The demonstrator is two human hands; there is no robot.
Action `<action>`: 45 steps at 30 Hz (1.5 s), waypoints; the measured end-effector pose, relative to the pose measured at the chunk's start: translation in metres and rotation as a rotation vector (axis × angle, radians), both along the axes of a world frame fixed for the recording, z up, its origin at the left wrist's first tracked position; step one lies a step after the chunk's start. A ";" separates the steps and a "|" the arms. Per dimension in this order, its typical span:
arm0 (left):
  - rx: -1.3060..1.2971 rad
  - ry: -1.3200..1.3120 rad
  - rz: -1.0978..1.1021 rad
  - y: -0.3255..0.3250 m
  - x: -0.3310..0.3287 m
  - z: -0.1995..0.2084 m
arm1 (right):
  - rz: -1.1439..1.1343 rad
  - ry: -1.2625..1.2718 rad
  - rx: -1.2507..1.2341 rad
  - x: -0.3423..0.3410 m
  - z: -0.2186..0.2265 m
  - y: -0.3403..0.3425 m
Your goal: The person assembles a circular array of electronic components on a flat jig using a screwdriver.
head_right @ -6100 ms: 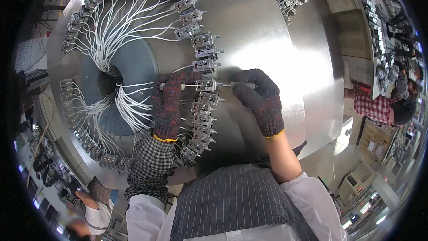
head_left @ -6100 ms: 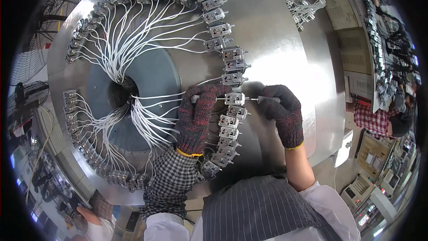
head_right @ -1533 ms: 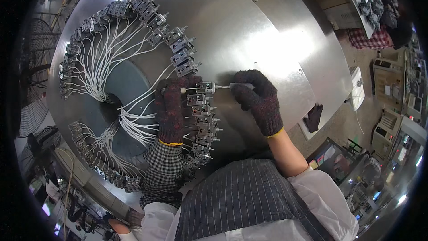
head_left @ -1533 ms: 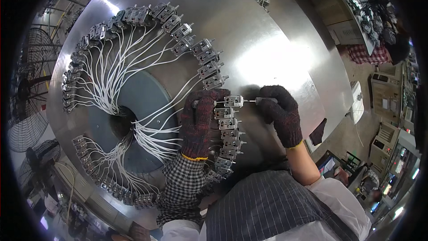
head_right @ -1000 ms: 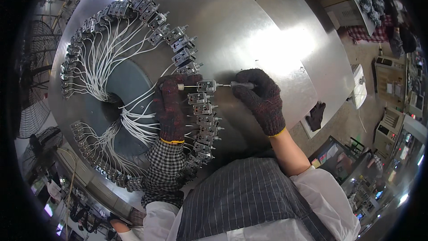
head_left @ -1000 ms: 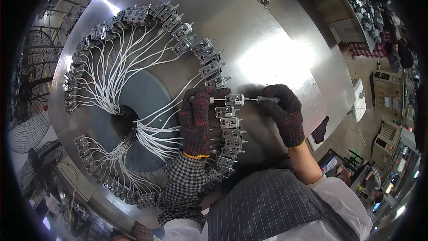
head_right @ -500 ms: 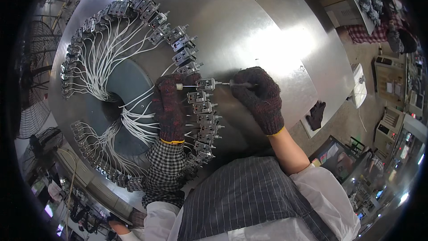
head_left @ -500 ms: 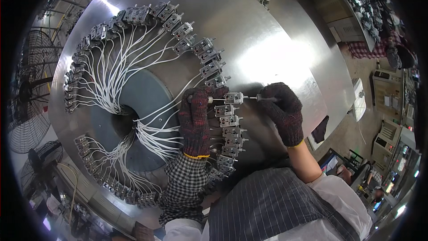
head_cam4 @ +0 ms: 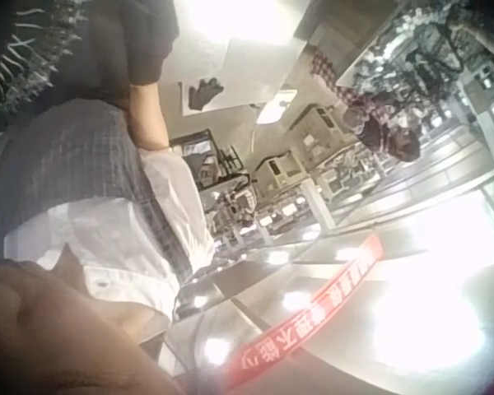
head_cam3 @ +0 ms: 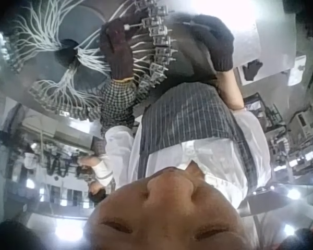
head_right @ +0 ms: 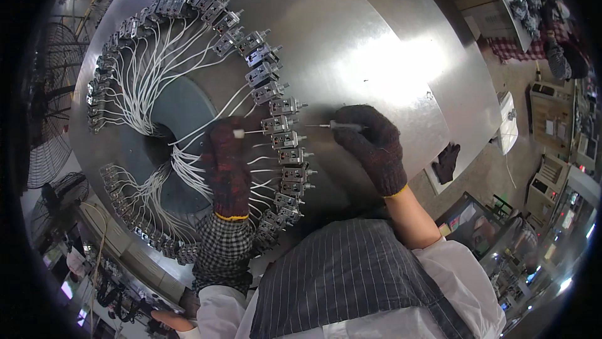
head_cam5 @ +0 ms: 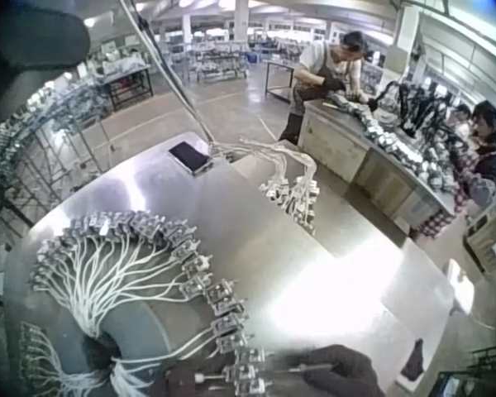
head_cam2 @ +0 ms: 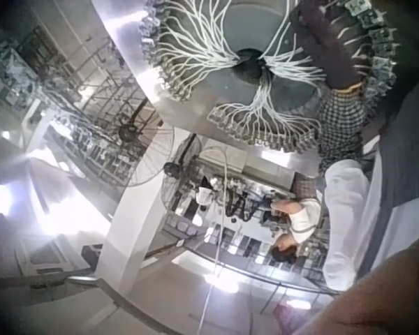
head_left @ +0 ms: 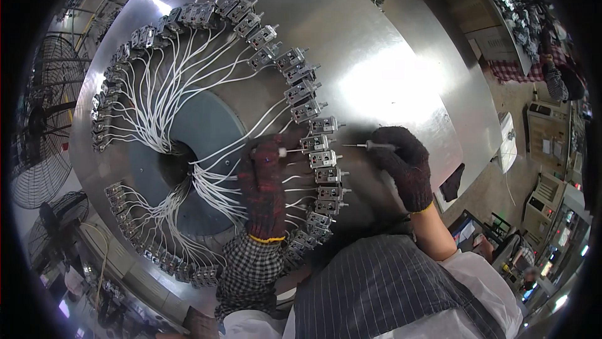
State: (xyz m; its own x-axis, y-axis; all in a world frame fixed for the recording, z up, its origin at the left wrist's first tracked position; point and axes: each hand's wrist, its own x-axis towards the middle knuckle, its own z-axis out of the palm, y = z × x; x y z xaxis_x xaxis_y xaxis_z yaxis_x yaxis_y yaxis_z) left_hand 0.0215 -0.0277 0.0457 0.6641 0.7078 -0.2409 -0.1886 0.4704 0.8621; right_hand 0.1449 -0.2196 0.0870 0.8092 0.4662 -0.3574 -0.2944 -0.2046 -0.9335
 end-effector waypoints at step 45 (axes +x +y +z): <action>-0.110 0.042 -0.223 0.004 -0.009 -0.024 | 0.046 -0.079 0.012 -0.004 -0.005 0.016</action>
State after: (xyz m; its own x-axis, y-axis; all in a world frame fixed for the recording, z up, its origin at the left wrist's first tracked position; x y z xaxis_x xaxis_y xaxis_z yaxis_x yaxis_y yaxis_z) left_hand 0.0128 -0.0236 0.0214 0.7890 0.5126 -0.3388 -0.0346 0.5876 0.8084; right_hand 0.1410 -0.2040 0.0815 0.8125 0.5074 -0.2871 -0.2102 -0.2044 -0.9561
